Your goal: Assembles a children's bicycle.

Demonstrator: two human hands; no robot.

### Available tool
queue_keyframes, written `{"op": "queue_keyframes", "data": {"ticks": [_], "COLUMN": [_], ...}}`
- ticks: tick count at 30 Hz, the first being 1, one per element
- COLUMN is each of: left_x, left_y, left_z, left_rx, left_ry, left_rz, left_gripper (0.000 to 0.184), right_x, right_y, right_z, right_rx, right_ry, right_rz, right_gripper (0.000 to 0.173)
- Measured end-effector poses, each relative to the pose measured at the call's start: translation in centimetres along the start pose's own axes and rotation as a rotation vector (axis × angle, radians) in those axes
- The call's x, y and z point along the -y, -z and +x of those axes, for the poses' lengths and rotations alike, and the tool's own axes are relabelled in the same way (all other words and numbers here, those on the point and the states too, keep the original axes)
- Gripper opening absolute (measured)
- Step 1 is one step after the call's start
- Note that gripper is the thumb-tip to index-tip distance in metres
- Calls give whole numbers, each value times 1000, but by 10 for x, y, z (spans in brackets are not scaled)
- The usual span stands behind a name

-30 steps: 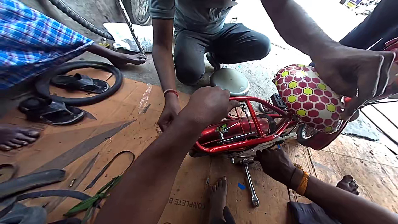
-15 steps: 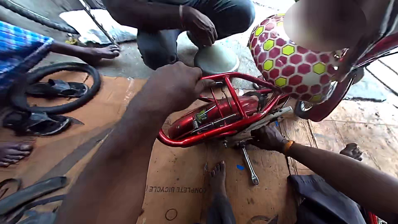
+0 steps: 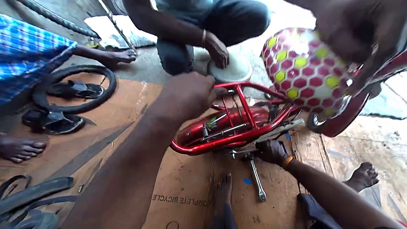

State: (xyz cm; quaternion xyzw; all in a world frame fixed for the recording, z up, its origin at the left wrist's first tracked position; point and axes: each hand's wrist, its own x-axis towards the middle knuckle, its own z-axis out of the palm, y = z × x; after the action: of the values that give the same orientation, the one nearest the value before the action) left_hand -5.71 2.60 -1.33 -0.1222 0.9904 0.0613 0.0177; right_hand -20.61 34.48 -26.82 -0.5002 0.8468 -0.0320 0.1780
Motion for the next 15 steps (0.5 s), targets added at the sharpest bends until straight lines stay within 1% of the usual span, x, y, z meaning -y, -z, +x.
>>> {"op": "queue_keyframes", "data": {"ticks": [3, 5, 6, 8, 10, 11, 12, 15], "left_x": [0, 2, 2, 0, -1, -2, -1, 1], "left_y": [0, 0, -1, 0, 2, 2, 2, 1], "left_z": [2, 3, 3, 2, 2, 1, 1, 0], "left_rx": [14, 23, 29, 40, 33, 34, 35, 30], "left_ry": [19, 15, 13, 11, 16, 24, 29, 15], "left_rz": [2, 11, 7, 7, 17, 16, 17, 15], "left_gripper": [57, 58, 58, 57, 56, 56, 57, 57], "right_x": [15, 26, 30, 40, 58, 69, 81, 117], "right_y": [8, 15, 21, 38, 66, 80, 92, 116], "right_z": [-4, -4, -5, -8, -13, -16, -20, -28], "right_rx": [-15, 63, 128, 247, 339, 356, 337, 192], "right_ry": [64, 102, 104, 84, 38, 29, 31, 41], "right_rz": [136, 189, 171, 46, -98, -172, -259, -444], "right_gripper": [38, 34, 30, 23, 25, 27, 29, 22]}}
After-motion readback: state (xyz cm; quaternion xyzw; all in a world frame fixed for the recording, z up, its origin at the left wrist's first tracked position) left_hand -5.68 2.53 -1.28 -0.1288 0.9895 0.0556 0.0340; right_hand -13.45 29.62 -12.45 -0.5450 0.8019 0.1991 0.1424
